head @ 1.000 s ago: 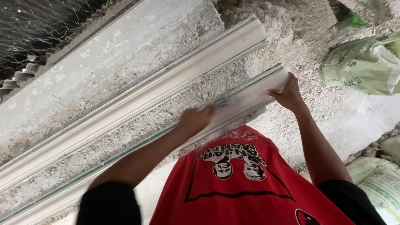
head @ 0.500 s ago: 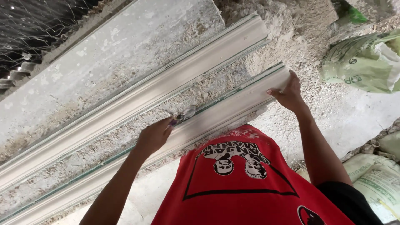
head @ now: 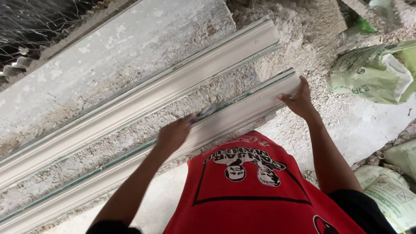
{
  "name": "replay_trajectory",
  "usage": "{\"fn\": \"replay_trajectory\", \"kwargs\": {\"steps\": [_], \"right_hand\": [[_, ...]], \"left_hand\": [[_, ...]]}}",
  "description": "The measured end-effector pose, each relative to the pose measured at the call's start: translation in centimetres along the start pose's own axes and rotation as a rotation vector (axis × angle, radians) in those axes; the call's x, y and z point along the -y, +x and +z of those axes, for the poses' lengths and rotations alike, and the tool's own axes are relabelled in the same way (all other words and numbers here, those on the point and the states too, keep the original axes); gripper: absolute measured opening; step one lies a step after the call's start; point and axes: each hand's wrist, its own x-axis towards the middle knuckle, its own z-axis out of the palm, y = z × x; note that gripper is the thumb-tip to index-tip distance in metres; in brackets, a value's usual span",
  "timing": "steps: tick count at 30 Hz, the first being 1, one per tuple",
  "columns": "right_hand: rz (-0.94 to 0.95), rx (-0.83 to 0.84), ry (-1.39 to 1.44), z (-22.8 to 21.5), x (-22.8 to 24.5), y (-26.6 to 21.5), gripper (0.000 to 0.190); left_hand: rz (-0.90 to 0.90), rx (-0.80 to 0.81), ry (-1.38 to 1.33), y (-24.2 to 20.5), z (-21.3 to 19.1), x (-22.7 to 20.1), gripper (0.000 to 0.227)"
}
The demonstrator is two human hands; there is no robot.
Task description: Using a hand scraper to remove excess plaster and refine the edges of decorative crown molding pieces.
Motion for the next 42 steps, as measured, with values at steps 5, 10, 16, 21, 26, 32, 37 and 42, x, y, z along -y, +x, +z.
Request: {"fn": "replay_trajectory", "kwargs": {"steps": [5, 10, 16, 21, 26, 32, 37, 42], "right_hand": [[-0.012, 0.015, 0.018, 0.3, -1.2, 0.5, 0.121], [0.022, 0.054, -0.023, 0.2, -1.1, 0.9, 0.125], [0.083, 0.016, 0.018, 0.1, -0.2, 0.0, 0.128], [0.084, 0.037, -0.031, -0.1, 1.1, 0.1, 0.123], [0.122, 0.028, -0.036, -0.2, 1.0, -0.2, 0.125], [0.150, 0.051, -0.030, -0.3, 1.2, 0.5, 0.127], [0.126, 0.035, -0.021, -0.1, 0.3, 0.2, 0.129], [0.144, 0.029, -0.013, -0.2, 1.4, -0.1, 0.128]], "left_hand": [[0.051, -0.064, -0.021, -5.2, -0.1, 8.0, 0.044], [-0.088, -0.035, -0.039, -1.5, 0.6, 1.3, 0.044], [0.133, -0.103, 0.048, 9.3, 3.2, -12.4, 0.045], [0.108, 0.080, -0.018, 7.8, 0.0, -10.0, 0.049], [0.147, -0.011, 0.002, 1.3, 0.3, 0.8, 0.048], [0.034, -0.017, 0.060, 1.0, 0.0, -1.4, 0.046], [0.032, 0.007, 0.027, 8.5, 1.2, -10.6, 0.037], [0.141, -0.004, 0.048, 10.4, 0.9, -11.8, 0.036]]}}
